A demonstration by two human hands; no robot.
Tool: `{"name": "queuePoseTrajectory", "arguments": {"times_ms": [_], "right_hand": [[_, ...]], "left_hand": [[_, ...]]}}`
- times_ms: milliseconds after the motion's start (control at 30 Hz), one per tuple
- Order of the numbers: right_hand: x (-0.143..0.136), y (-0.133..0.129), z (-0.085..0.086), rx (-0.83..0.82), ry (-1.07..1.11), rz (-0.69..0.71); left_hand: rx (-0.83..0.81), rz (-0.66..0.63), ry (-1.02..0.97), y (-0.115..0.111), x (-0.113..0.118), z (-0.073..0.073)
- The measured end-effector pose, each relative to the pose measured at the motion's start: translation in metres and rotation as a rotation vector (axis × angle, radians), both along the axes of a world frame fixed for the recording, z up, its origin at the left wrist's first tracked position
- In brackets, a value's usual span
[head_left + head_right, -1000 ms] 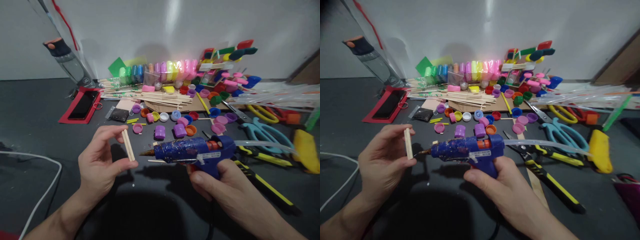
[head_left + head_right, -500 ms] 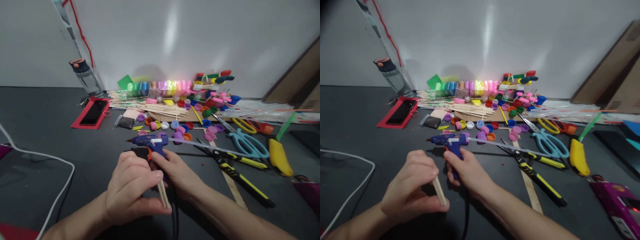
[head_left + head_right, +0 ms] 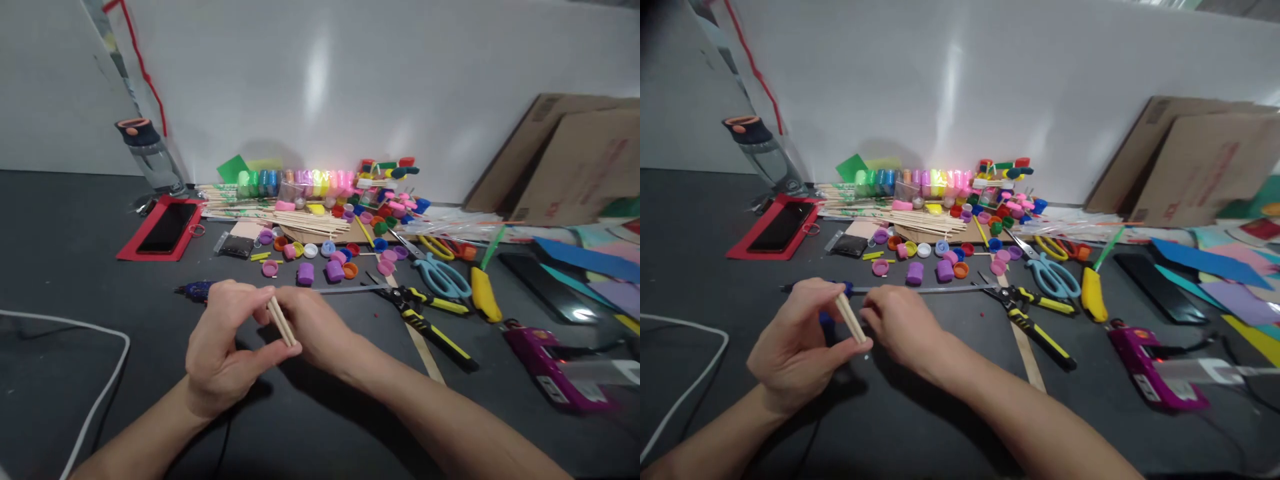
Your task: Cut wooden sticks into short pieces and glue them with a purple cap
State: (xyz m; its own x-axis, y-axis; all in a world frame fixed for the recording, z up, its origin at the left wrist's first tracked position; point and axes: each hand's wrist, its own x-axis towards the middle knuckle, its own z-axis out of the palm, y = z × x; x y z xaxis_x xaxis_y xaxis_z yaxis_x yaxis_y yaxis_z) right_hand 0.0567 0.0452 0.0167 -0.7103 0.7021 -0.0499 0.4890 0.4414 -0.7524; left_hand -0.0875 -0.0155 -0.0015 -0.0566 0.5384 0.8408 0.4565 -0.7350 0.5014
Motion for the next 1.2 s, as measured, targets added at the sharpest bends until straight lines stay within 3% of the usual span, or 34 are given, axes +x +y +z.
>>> {"name": "queuePoseTrajectory", "arguments": {"times_ms": [100,200,433,633,800,933,1033,1200], "right_hand": [[0.036,-0.001,0.004,0.163,-0.201,-0.063],[0.053,-0.002,-0.002,0.246,-0.327,-0.063],[0.061,-0.001,-0.005,0.304,-0.382,-0.078],[0.065,-0.009,-0.007,0.347,-0.404,0.010],[0.059,-0.007,-0.013,0.314,-0.393,-0.015],[0.058,-0.003,-0.008,0.264,-0.334,-0.046],[0.063,-0.005,0.002,0.085,-0.138,-0.143],[0.065,-0.013,0.016,-0.681,0.484,-0.327]], "left_hand": [[-0.053,0.001,0.023,-0.001,0.003,0.004],[-0.097,-0.004,0.099,-0.002,0.007,0.006],[-0.156,0.022,0.163,-0.001,0.009,0.002],[-0.190,0.012,0.134,0.003,0.009,0.000],[-0.171,0.004,0.149,0.005,0.010,-0.001],[-0.188,-0.003,0.153,0.003,0.010,-0.001],[-0.200,-0.014,0.164,0.003,0.009,0.001],[-0.218,-0.009,0.216,0.002,0.012,0.002]]}}
